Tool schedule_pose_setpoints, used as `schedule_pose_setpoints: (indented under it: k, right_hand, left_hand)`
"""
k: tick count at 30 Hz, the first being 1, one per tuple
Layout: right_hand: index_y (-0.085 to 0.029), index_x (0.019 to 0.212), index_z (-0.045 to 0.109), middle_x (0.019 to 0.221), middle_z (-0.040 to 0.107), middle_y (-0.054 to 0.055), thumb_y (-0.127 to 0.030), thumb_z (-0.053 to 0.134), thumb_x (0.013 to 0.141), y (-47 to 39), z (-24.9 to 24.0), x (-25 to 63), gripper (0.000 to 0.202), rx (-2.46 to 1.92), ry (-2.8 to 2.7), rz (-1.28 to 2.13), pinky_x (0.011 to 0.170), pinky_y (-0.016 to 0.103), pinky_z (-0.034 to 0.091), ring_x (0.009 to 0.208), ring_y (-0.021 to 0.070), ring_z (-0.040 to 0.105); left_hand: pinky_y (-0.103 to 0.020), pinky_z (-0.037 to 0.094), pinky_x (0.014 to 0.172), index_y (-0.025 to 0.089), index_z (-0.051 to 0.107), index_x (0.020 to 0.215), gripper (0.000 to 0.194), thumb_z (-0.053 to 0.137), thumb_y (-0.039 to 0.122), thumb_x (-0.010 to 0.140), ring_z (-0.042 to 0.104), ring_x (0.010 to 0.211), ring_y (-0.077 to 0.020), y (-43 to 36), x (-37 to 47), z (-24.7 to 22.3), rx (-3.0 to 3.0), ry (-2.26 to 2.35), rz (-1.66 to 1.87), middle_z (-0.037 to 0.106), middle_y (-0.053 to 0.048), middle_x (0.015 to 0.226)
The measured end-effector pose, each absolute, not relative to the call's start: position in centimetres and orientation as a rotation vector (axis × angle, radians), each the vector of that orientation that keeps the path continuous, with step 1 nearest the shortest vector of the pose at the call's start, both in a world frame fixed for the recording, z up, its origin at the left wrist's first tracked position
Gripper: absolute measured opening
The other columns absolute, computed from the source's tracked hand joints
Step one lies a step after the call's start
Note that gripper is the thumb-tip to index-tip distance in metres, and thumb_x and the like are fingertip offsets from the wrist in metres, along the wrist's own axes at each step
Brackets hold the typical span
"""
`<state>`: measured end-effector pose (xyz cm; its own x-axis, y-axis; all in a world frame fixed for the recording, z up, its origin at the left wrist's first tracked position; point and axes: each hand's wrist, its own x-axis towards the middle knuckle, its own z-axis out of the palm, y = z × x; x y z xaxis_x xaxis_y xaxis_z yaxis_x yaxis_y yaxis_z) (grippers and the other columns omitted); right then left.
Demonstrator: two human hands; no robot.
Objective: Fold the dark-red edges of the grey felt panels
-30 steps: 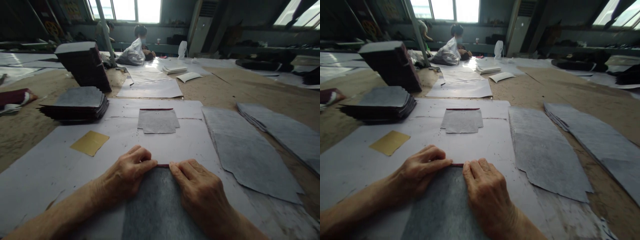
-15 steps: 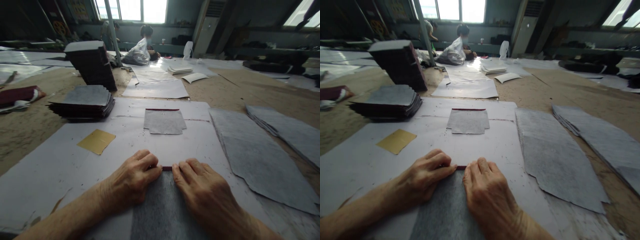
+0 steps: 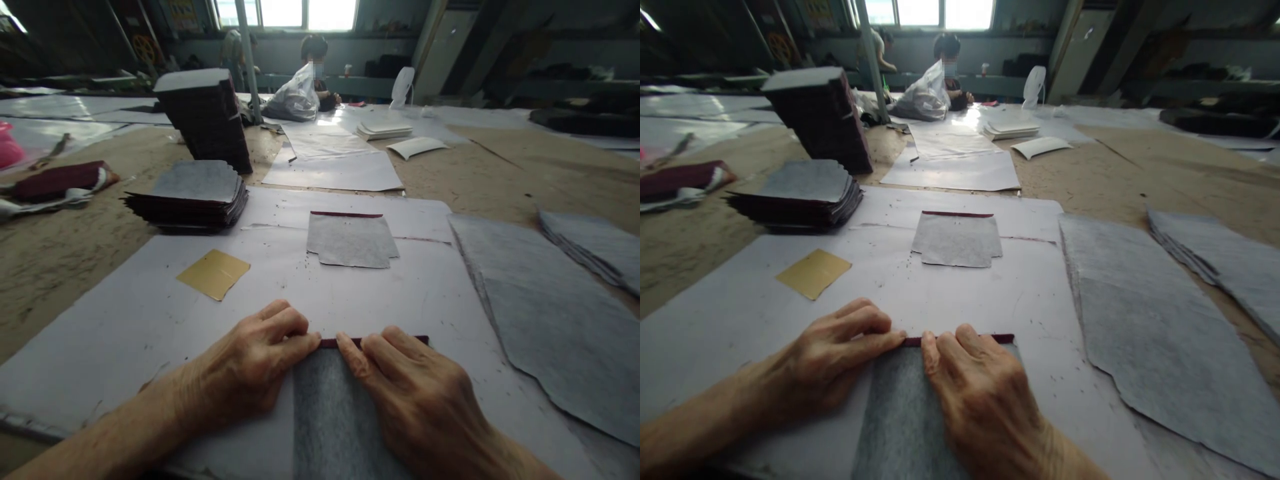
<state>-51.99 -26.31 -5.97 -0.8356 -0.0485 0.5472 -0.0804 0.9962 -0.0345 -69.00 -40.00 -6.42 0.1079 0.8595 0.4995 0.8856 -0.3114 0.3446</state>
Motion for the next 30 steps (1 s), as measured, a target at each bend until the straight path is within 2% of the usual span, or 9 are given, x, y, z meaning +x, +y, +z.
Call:
schedule_pose_setpoints:
  k: [4,9,12,15,17,20,23,27,30]
  right_hand:
    - [-0.009,0.102,0.062,0.071,0.057,0.005,-0.006,0.033,0.086,-26.5,-6.0,-52.1,0.034,0.078,-2.592,0.064,0.055,0.027,0.040,0.063,0.0145,0.047]
    - [-0.012,0.104,0.062,0.073,0.057,0.006,-0.008,0.029,0.088,-26.7,-5.5,-52.3,0.036,0.121,-2.646,-0.035,0.052,0.027,0.039,0.061,0.0151,0.047]
    - [-0.010,0.097,0.063,0.073,0.058,0.007,-0.005,0.027,0.086,-27.0,-4.8,-52.8,0.038,0.151,-2.680,-0.116,0.051,0.027,0.039,0.060,0.0154,0.047]
    - [-0.011,0.086,0.064,0.073,0.057,0.008,-0.002,0.028,0.083,-27.2,-4.7,-53.4,0.037,0.191,-2.707,-0.061,0.055,0.029,0.041,0.064,0.0166,0.048]
    - [-0.011,0.081,0.063,0.072,0.056,0.007,-0.002,0.030,0.083,-27.1,-5.0,-53.8,0.034,0.242,-2.682,0.050,0.058,0.030,0.042,0.066,0.0172,0.047]
    - [-0.010,0.082,0.063,0.070,0.054,0.007,-0.005,0.034,0.083,-27.1,-5.7,-54.0,0.030,0.248,-2.616,0.119,0.056,0.030,0.040,0.063,0.0172,0.044]
    - [-0.008,0.082,0.064,0.068,0.053,0.008,-0.005,0.036,0.080,-27.2,-6.1,-53.9,0.029,0.152,-2.571,0.045,0.055,0.032,0.038,0.061,0.0182,0.043]
    - [-0.008,0.076,0.065,0.062,0.051,0.007,-0.004,0.038,0.074,-27.1,-6.1,-53.4,0.028,-0.050,-2.543,-0.112,0.052,0.033,0.037,0.060,0.0200,0.043]
    - [-0.007,0.086,0.065,0.068,0.053,0.008,-0.006,0.040,0.077,-26.5,-6.3,-53.1,0.027,-0.055,-2.551,-0.009,0.054,0.032,0.040,0.063,0.0192,0.044]
  left_hand:
    - [-0.030,0.047,0.063,0.007,0.055,0.094,0.024,0.041,-0.003,0.077,0.047,0.073,-0.0151,-40.0,-68.8,-6.3,-2.326,-1.758,-0.939,0.053,-0.009,0.081]
    - [-0.031,0.046,0.061,0.008,0.056,0.084,0.020,0.038,0.000,0.080,0.046,0.070,-0.0160,-39.9,-68.2,-5.9,-2.341,-1.714,-0.783,0.051,-0.008,0.074]
    - [-0.032,0.044,0.059,0.008,0.056,0.084,0.020,0.037,0.003,0.081,0.043,0.067,-0.0158,-39.8,-68.0,-5.8,-2.343,-1.708,-0.672,0.050,-0.006,0.071]
    - [-0.031,0.041,0.058,0.009,0.056,0.085,0.021,0.036,0.003,0.082,0.042,0.066,-0.0152,-39.7,-68.3,-5.8,-2.364,-1.717,-0.623,0.051,-0.006,0.070]
    - [-0.032,0.041,0.059,0.009,0.056,0.091,0.022,0.038,0.004,0.081,0.044,0.068,-0.0158,-39.9,-68.7,-5.6,-2.368,-1.729,-0.662,0.053,-0.006,0.073]
    - [-0.035,0.043,0.065,0.011,0.055,0.105,0.032,0.041,0.004,0.076,0.050,0.074,-0.0173,-40.6,-68.7,-5.1,-2.289,-1.771,-0.854,0.057,-0.008,0.084]
    - [-0.034,0.046,0.067,0.011,0.057,0.105,0.034,0.041,0.005,0.075,0.054,0.075,-0.0172,-41.4,-67.2,-5.1,-2.142,-1.837,-1.015,0.061,-0.009,0.087]
    - [-0.036,0.051,0.070,0.009,0.062,0.098,0.024,0.051,0.018,0.079,0.058,0.083,-0.0231,-42.0,-64.3,-6.6,-1.914,-1.894,-0.832,0.065,-0.011,0.092]
    - [-0.038,0.052,0.076,0.008,0.063,0.099,0.026,0.053,0.021,0.079,0.058,0.091,-0.0256,-42.0,-63.4,-7.6,-1.835,-1.928,-0.746,0.065,-0.013,0.100]
